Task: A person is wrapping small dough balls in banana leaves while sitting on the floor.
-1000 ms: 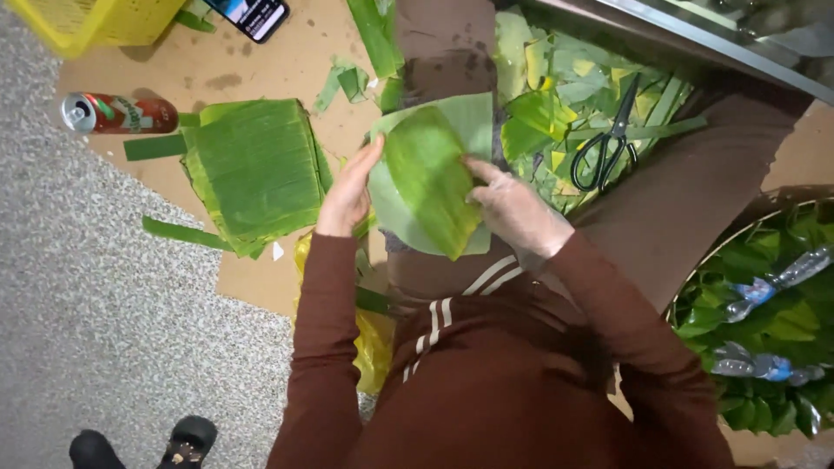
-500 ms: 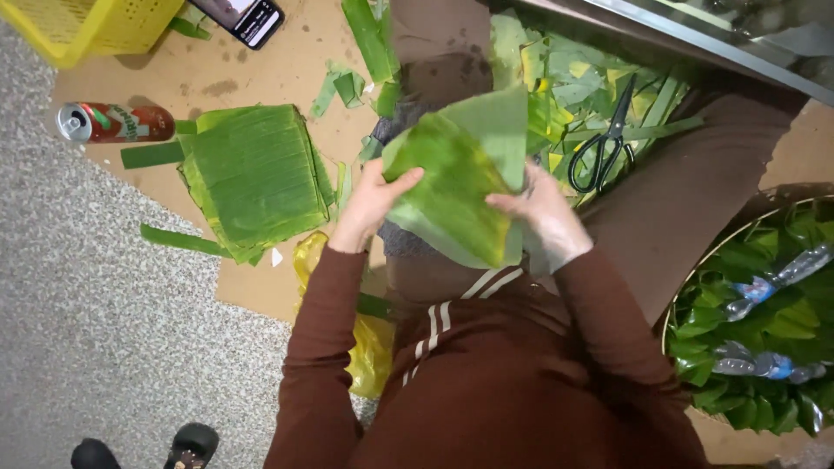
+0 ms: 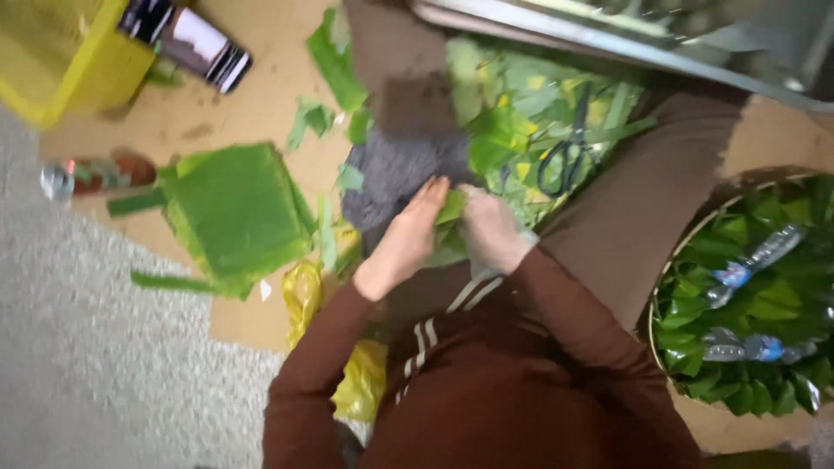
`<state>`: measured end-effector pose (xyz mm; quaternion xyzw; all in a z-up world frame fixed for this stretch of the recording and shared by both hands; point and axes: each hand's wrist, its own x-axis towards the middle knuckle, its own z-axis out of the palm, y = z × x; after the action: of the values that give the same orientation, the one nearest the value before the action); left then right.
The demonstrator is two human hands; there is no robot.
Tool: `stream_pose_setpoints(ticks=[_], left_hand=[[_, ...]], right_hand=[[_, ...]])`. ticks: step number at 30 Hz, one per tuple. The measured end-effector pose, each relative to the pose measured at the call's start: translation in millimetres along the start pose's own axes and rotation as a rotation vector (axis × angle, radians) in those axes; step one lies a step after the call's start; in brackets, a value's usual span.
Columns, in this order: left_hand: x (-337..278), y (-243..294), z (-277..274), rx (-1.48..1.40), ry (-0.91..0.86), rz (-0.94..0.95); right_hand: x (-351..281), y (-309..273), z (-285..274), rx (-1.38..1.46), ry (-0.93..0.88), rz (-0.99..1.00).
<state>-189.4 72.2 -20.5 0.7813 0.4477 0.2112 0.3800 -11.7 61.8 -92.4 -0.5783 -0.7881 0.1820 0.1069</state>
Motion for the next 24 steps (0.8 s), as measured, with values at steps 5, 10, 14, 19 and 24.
stream_pose_setpoints(ticks=[5, 10, 14, 19, 24], left_hand=[[37, 25, -36, -0.557, -0.295, -0.170], [72, -10, -2, -0.038, -0.100, -0.159], [107, 21, -53, -0.196, -0.083, -0.378], [123, -20, -42, -1.159, 0.278, -0.745], [127, -27, -23, -1.174, 0.299, -0.781]], right_hand=[[22, -4, -79, -0.599, 0.081, 0.080], [83, 5, -185, 0.773, -0.490, 0.091], [127, 83, -213, 0.552, -0.204, 0.210], [162, 178, -201, -0.398, -0.018, 0.186], [190, 233, -176, -0.476, 0.102, 0.162]])
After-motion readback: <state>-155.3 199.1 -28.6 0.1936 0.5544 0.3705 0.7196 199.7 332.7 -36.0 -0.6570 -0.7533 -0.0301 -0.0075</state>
